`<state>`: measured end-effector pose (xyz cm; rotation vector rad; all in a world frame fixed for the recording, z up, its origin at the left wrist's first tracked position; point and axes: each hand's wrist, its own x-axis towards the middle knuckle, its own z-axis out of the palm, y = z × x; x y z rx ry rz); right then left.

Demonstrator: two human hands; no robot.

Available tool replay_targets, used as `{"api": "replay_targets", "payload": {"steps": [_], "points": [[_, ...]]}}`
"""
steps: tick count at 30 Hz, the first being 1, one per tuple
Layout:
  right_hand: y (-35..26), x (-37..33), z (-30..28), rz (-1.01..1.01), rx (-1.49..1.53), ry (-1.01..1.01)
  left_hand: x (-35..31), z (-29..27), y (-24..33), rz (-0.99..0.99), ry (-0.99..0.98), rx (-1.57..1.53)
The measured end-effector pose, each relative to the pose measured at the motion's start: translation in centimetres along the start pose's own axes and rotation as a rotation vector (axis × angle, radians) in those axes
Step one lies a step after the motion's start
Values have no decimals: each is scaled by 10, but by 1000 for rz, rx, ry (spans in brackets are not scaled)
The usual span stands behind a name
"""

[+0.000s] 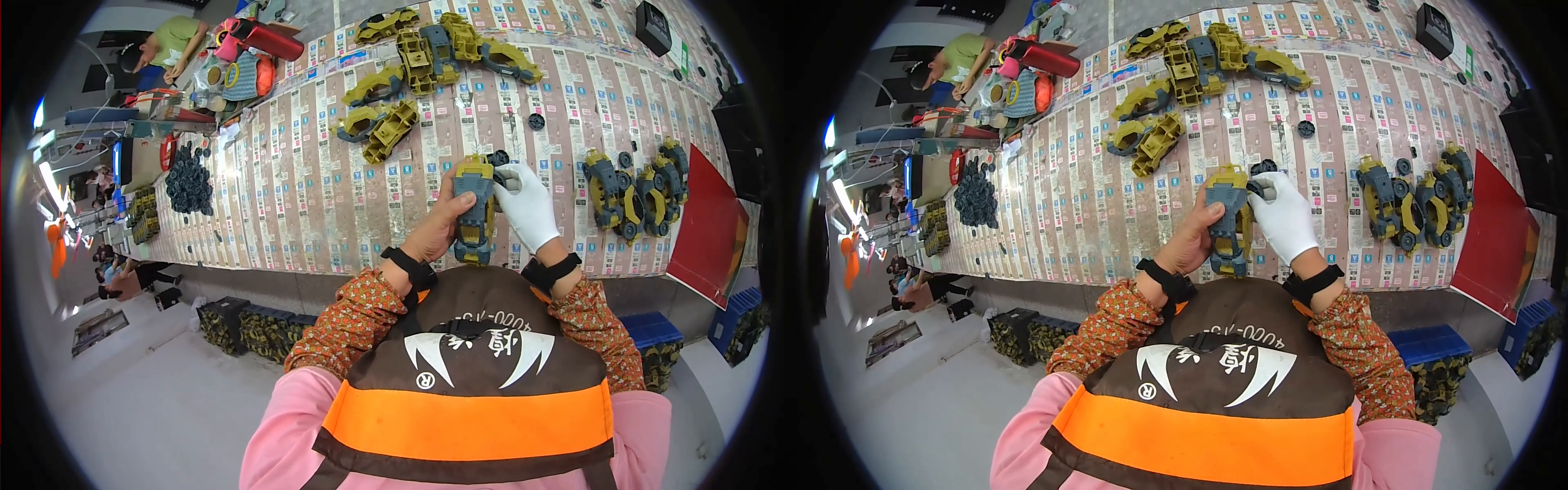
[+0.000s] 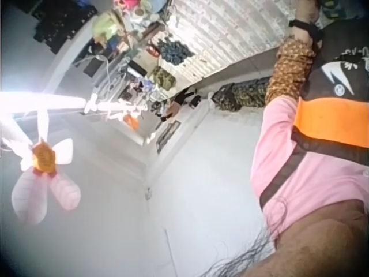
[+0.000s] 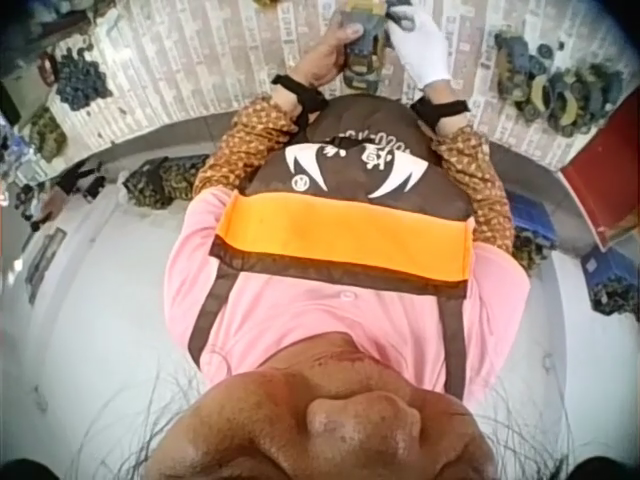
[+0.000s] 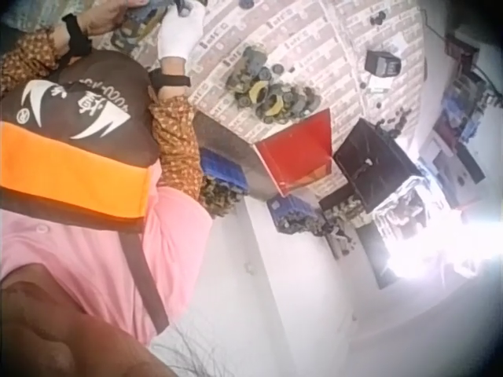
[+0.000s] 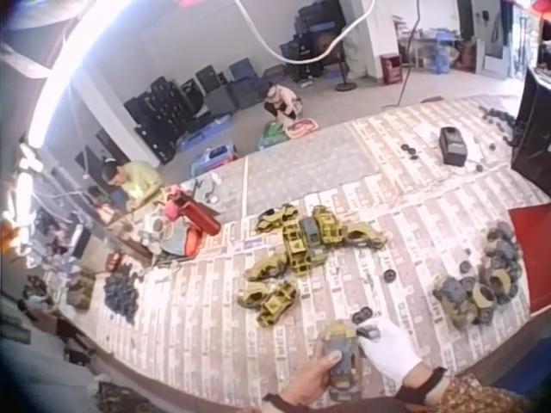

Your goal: Assembling yellow and blue toy robot components on a production line.

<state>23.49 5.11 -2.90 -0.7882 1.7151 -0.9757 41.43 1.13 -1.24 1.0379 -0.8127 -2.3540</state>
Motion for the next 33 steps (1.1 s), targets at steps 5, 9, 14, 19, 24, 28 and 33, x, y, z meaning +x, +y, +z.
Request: {"api": "replay_targets", "payload": {"steps": [5,9,14,19,24,28,33], "points": [[7,-4,-1,25,156,-36,1,-1,-1,3,30,12],[3,-1,-3,170,335,-46,1,1,-2,9,3,25],[-1,-1,-3,177,369,-23,3,0,-7,16,35,50],[7,-3,-3,3,113,-27,3,0,-9,8,51,77],[14,-10,-1,-112,23,-19,2,-4,-8,-52,50,114],[14,-5,-5,-93,159,-94,2,-12,-15,-65,-16,17],[20,-20,3,-139,268,-77,2,-13,-13,-98,-16,77]]}}
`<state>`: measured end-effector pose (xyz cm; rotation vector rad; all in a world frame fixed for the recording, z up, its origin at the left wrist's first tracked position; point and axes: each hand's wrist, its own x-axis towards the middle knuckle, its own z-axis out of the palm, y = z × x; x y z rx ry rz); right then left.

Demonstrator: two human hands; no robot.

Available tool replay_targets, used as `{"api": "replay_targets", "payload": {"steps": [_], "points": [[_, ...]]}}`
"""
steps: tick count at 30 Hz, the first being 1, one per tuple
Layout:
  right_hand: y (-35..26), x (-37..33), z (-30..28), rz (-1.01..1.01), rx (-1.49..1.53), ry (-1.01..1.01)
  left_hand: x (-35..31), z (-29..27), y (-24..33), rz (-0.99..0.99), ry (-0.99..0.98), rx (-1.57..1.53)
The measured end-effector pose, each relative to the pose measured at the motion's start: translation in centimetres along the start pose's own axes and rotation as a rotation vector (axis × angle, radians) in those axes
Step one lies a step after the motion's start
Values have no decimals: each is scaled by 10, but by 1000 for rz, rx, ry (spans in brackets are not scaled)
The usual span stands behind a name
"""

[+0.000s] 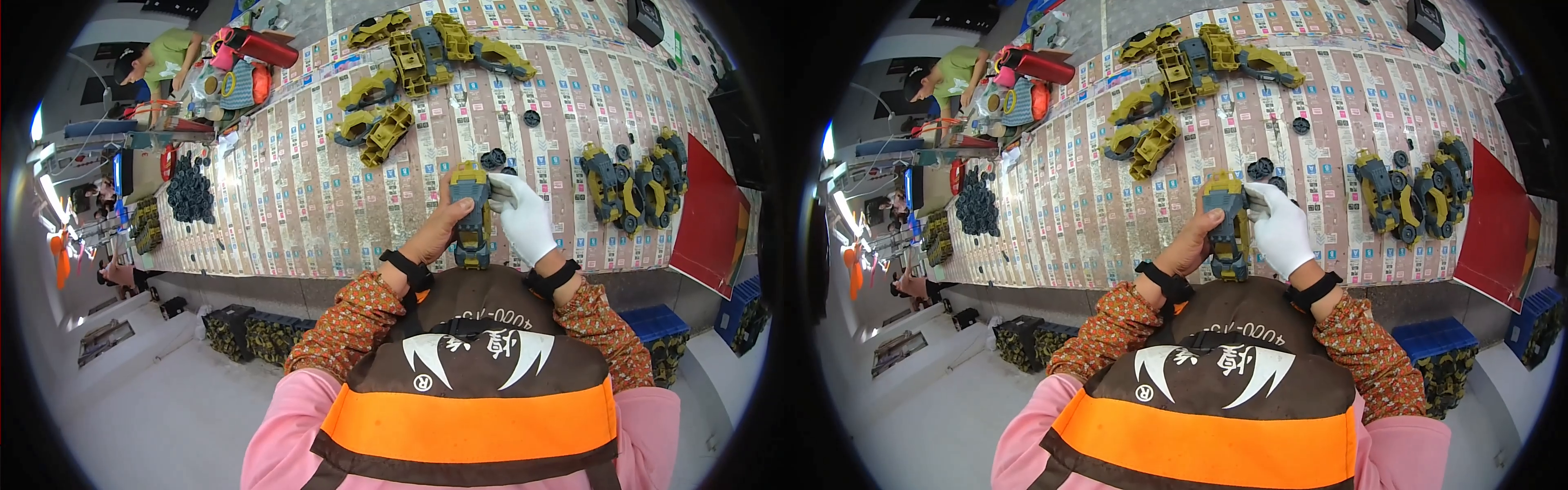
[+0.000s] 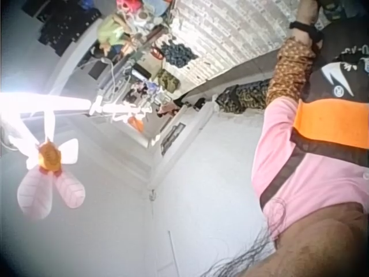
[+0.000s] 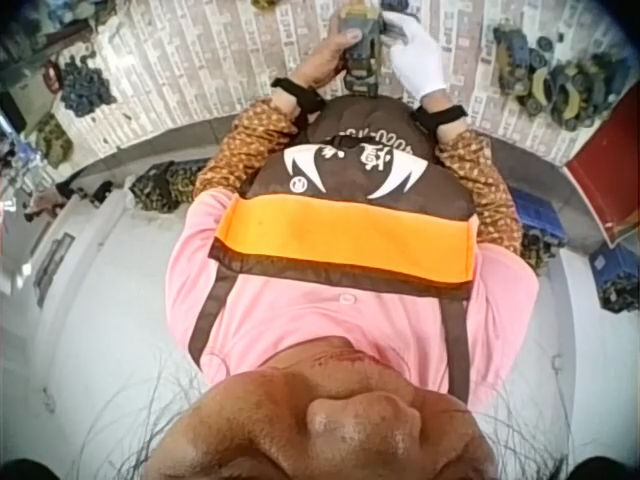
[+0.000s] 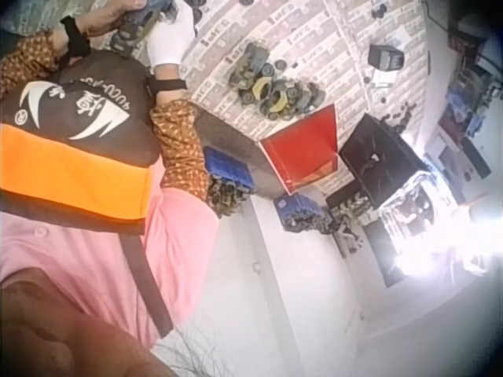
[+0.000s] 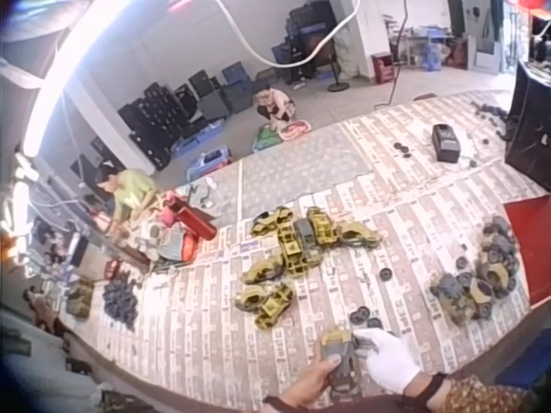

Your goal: Assembling yellow and blue toy robot components on a production line.

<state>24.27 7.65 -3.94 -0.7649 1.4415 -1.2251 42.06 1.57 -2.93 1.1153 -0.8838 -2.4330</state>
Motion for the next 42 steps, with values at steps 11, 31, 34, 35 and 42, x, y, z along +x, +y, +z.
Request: {"api": "replay_targets", "payload": {"steps": [11,31,34,35,42], "points": [[17,24,1,198,-110,-145,7,-18,-11,2,18,243],[13,80,-22,12,-758,-126,-2,-24,16,261,212,-359],[-13,39,-4,-28,-452,-235,6,-17,21,266,194,-402],[-20,27,1,6,-394,-236,8,-17,21,268,189,-399],[-36,-6,4,-2,-507,-163,8,-2,23,390,266,-306]]}}
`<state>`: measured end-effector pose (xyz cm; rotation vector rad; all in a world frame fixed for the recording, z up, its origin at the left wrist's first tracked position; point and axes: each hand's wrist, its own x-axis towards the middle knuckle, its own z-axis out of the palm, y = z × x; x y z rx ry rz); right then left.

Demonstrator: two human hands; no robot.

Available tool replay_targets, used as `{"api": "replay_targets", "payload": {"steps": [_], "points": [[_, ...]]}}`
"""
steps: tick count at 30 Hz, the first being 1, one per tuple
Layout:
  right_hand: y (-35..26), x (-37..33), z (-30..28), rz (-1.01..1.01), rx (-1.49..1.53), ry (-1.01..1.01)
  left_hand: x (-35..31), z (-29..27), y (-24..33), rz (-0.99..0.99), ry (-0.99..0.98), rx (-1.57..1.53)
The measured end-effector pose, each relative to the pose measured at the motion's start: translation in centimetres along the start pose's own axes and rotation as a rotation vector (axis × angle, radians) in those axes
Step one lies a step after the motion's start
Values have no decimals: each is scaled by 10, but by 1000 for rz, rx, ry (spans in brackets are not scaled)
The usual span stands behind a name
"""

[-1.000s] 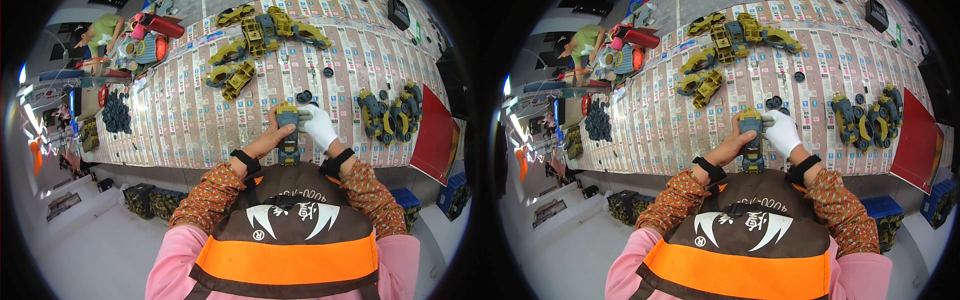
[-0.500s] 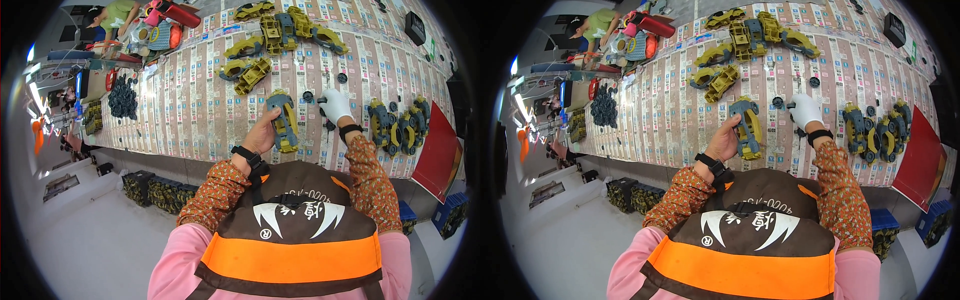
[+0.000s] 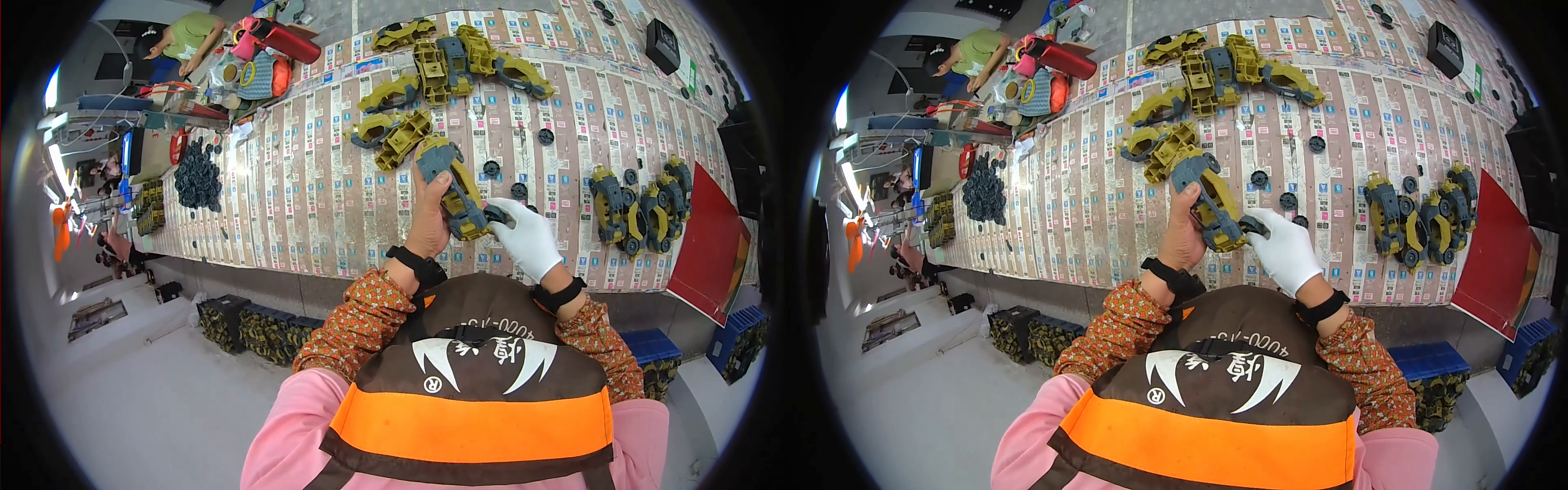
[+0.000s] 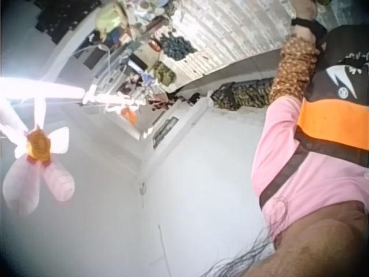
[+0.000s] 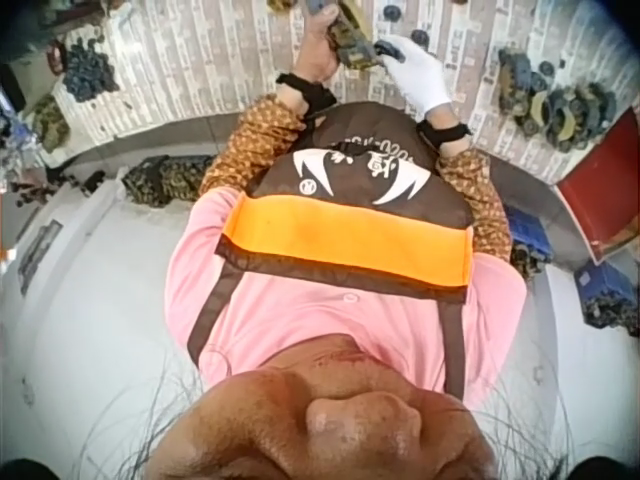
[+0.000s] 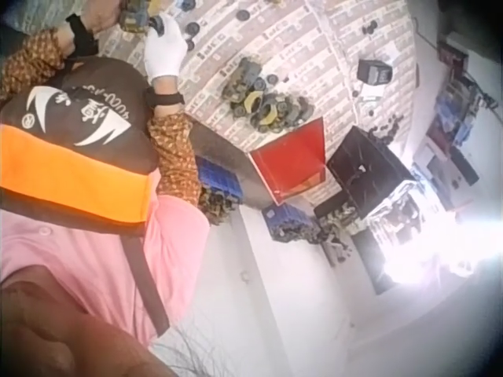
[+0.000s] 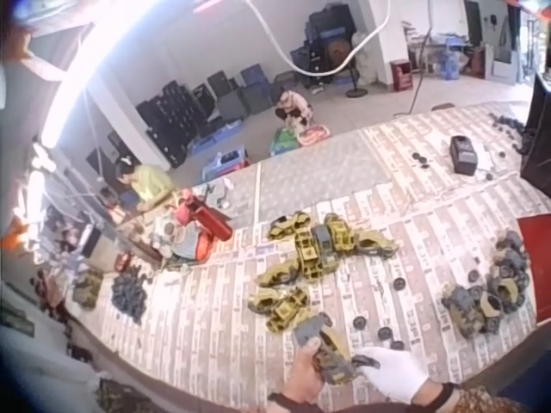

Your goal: Assembling yellow and blue toy robot components on a production line.

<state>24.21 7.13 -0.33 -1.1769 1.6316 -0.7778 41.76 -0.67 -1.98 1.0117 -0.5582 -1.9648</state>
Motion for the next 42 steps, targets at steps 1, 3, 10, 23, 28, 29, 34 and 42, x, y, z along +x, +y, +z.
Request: {"api": "replay_targets", "payload": {"steps": [1,3,10,23,28,29,34,42], "points": [[-2,-1,-1,-9,-15,0,-1,2,0,10,-1,-5],[4,-1,2,-85,-43,47,-2,3,-2,31,-4,9],[8,-2,4,57,53,40,-9,13,-5,136,-33,80],[15,-7,-5,74,532,-235,-21,16,-5,309,19,113],[4,-16,-7,-45,241,-252,-30,25,1,478,86,206],[14,-20,-5,-239,67,-168,-38,36,5,521,68,238],[-12,-38,-12,-234,-138,-221,-38,34,-18,632,83,288],[-1,-54,-46,-95,112,-222,-54,91,-24,671,-26,199]]}}
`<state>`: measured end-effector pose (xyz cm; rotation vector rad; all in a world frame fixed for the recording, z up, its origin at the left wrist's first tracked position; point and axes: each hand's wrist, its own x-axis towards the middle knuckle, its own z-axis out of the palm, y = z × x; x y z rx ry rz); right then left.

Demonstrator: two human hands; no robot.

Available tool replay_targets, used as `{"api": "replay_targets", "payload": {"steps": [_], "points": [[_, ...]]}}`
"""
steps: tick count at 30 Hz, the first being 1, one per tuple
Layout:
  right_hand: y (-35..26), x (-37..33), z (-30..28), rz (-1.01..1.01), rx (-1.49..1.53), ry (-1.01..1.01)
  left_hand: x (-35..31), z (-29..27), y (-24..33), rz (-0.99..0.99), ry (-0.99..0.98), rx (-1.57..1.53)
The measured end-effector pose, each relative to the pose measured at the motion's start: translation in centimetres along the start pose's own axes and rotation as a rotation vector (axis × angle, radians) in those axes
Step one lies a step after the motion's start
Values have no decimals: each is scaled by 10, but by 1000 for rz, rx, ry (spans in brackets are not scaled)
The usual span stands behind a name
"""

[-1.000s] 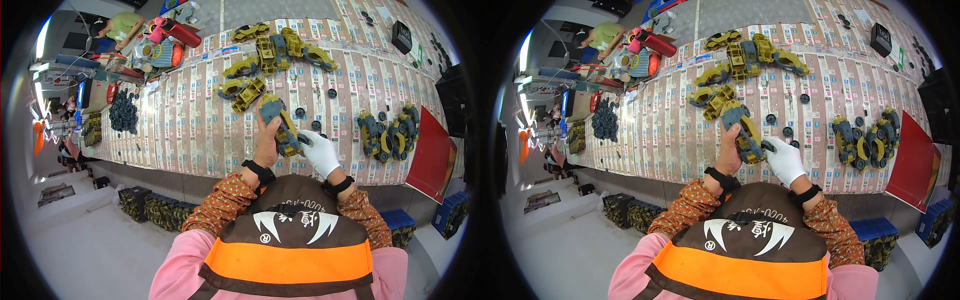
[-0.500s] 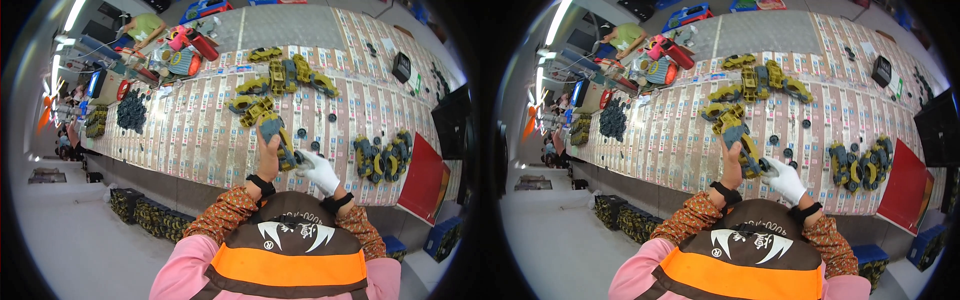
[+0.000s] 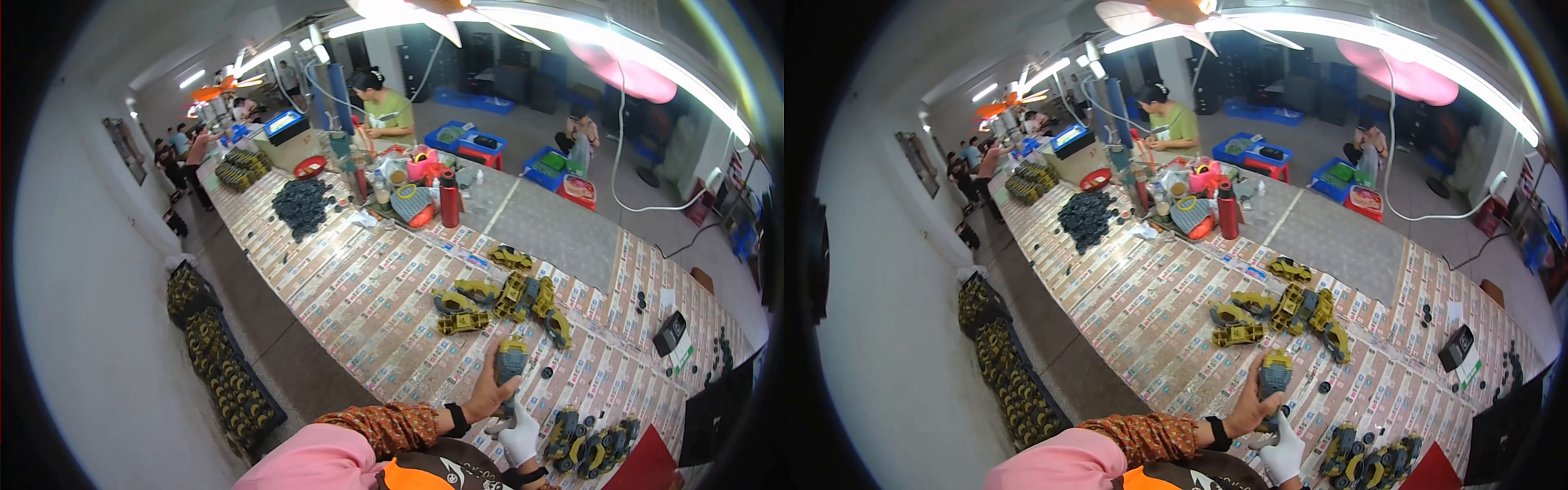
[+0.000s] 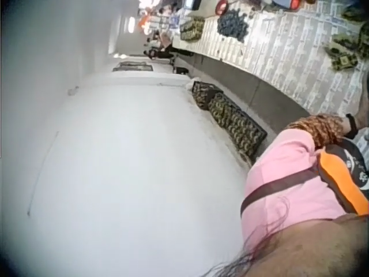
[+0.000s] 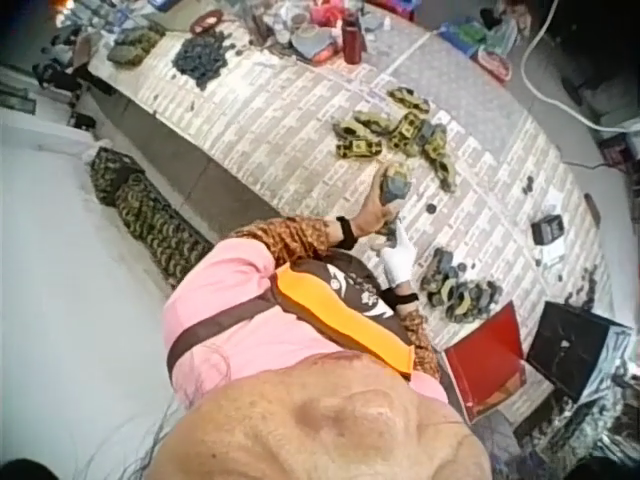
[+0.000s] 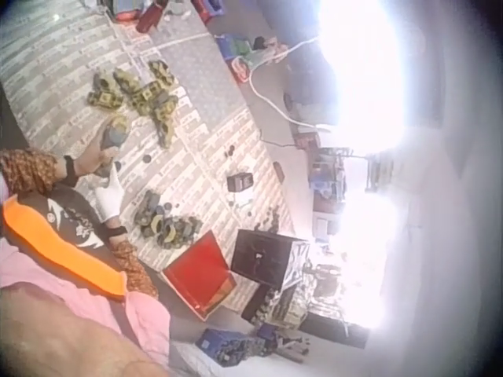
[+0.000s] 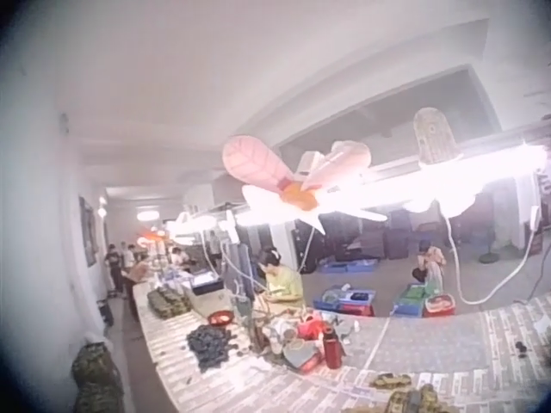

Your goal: Assembling yellow and blue toy robot components on a production line.

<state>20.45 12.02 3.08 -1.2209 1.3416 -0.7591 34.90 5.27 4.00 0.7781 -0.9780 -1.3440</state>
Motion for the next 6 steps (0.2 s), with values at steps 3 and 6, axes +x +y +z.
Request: {"api": "replay_targets", "payload": {"steps": [3,6], "points": [[-15,1,-15,102,41,-9,1,18,-4,4,39,11],[-5,7,-29,167,-17,-22,-2,26,-16,2,14,16]]}}
